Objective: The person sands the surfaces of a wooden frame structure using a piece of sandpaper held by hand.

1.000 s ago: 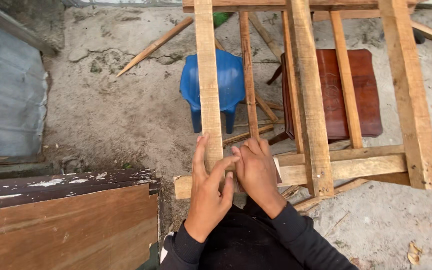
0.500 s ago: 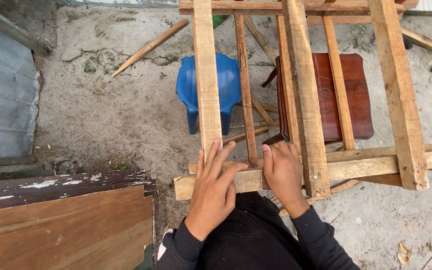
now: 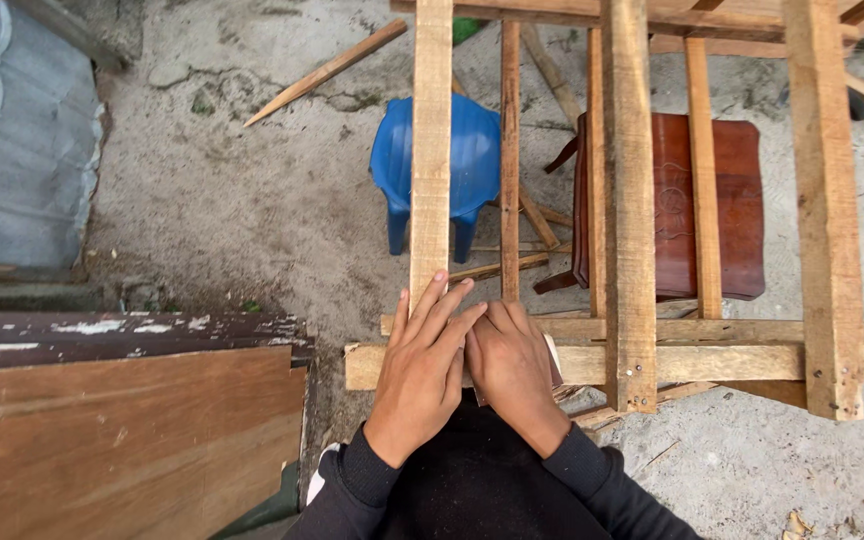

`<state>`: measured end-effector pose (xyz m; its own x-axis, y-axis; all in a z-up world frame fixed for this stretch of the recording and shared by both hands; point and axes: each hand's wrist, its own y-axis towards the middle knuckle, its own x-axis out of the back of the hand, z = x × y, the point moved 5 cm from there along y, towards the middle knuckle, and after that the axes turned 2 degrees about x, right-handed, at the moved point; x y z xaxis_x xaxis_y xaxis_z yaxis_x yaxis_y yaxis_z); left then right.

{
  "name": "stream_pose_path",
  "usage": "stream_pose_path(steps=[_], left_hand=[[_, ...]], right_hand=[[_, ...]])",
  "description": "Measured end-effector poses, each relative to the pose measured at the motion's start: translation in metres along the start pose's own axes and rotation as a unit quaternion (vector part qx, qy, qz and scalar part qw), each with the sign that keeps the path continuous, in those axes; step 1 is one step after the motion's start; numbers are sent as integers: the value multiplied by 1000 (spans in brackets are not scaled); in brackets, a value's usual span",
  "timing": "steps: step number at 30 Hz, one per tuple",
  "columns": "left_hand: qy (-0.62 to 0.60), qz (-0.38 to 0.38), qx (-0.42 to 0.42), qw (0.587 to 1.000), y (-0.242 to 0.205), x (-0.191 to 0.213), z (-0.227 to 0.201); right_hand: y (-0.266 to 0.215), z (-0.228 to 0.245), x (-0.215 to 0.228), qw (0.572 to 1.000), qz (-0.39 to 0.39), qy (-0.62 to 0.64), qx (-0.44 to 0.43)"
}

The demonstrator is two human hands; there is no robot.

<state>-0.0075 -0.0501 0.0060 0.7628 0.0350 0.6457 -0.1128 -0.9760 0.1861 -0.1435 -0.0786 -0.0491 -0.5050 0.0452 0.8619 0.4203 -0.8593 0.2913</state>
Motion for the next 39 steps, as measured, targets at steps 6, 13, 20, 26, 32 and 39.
stream_pose_path(steps=[6, 13, 20, 26, 32, 39], left_hand=[[-13, -8, 16, 1000, -2, -6, 3], [-29, -13, 32, 999, 8, 1, -1], [-43, -16, 37, 998, -1, -1, 1], [-33, -19, 18, 999, 1, -2, 1], [-75, -39, 13, 996, -11, 14, 14], [5, -23, 32, 999, -10, 38, 32]], right_hand=[[-3, -36, 28, 995, -3, -27, -91], [16, 3, -1, 998, 22, 40, 48], [13, -29, 13, 999, 36, 4, -35], [16, -3, 1, 999, 21, 19, -21], [4, -28, 18, 996, -14, -32, -87], [-2, -7, -16, 998, -6, -16, -62]])
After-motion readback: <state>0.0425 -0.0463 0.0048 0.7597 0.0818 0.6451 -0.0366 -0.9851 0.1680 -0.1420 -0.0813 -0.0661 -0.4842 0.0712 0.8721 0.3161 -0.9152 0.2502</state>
